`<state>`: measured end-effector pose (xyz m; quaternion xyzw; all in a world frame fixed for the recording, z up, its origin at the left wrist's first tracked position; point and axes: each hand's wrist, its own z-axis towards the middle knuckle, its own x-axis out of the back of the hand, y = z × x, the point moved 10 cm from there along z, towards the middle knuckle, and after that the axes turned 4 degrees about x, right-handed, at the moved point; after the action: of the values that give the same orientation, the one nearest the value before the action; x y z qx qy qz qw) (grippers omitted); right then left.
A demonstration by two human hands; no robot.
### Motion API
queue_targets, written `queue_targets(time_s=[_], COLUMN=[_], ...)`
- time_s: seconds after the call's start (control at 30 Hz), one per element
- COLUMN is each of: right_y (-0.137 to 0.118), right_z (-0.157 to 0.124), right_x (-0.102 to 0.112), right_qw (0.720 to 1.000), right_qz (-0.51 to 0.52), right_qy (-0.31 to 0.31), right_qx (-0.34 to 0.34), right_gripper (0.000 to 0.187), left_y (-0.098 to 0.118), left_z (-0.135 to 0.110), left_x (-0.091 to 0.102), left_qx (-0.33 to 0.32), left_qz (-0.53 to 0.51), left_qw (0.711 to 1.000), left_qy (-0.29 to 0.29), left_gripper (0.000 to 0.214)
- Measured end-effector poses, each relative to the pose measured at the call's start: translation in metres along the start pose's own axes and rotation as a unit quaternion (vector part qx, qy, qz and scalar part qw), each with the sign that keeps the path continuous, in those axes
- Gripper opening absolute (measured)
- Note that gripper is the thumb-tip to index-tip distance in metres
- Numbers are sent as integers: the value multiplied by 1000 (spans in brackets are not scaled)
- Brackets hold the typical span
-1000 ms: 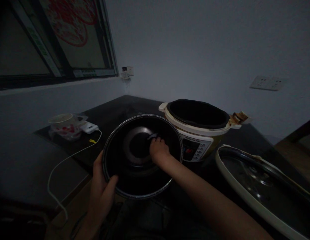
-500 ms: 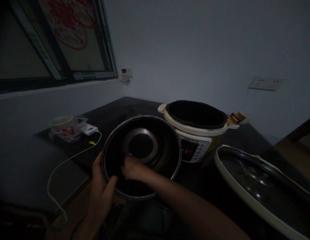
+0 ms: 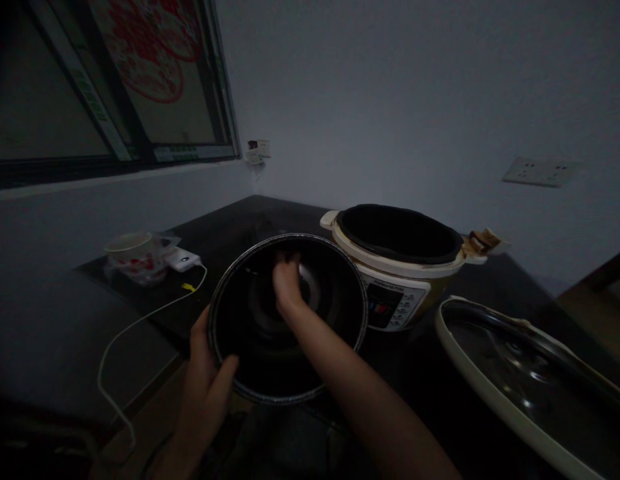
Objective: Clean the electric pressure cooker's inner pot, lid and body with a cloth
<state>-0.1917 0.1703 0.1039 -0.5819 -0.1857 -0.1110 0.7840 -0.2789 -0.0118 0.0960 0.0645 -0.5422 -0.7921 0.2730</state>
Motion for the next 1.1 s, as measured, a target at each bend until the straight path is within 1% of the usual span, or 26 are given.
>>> queue_targets(time_s=[0.07, 0.17, 0.23, 0.3, 0.37, 0.4, 0.47, 0.53, 0.63, 0.73, 0.8, 0.87, 0.97, 1.1], right_y=[-9, -22, -23, -14, 1, 11, 30, 47, 61, 58, 46, 30, 1, -27], right_z=[-8, -32, -54, -79, -102, -111, -121, -121, -105, -79, -62, -47, -33, -33], right_x=[-10, -37, -55, -67, -69, -65, -53, -35, -5, 19, 26, 28, 20, 0], right_qw=[999, 989, 974, 950, 920, 904, 874, 847, 814, 791, 782, 778, 776, 765], right_qz=[-9, -41, -75, -121, -181, -215, -288, -364, -473, -546, -568, -574, -561, -531], right_qy=[-39, -125, -192, -261, -318, -340, -364, -364, -319, -253, -217, -188, -164, -167], right_qx=[21, 66, 95, 121, 139, 143, 141, 131, 111, 115, 137, 171, 239, 325], right_gripper=[40, 36, 34, 31, 30, 30, 35, 39, 40, 45, 48, 48, 46, 43], left_y=[1, 1, -1, -2, -1, 0, 5, 9, 11, 11, 9, 8, 8, 10], left_z=[0, -2, -3, -3, -2, -2, -2, -3, -5, -6, -6, -5, -4, -3], left_x=[-1, -1, 0, 2, 2, 1, -1, -1, 0, -1, -1, -1, -2, -3], left_qx=[-9, -25, -30, -31, -34, -37, -42, -44, -40, -45, -52, -63, -83, -100], left_qz=[11, 32, 37, 34, 33, 33, 31, 27, 27, 37, 40, 41, 55, 67], left_qw=[1000, 999, 999, 999, 999, 999, 999, 999, 999, 998, 998, 997, 995, 993], left_qy=[-1, -4, 0, 8, 12, 10, 6, 7, 12, 5, 1, 3, -1, -7], left_gripper=[66, 66, 68, 69, 70, 70, 69, 67, 64, 63, 63, 63, 64, 66])
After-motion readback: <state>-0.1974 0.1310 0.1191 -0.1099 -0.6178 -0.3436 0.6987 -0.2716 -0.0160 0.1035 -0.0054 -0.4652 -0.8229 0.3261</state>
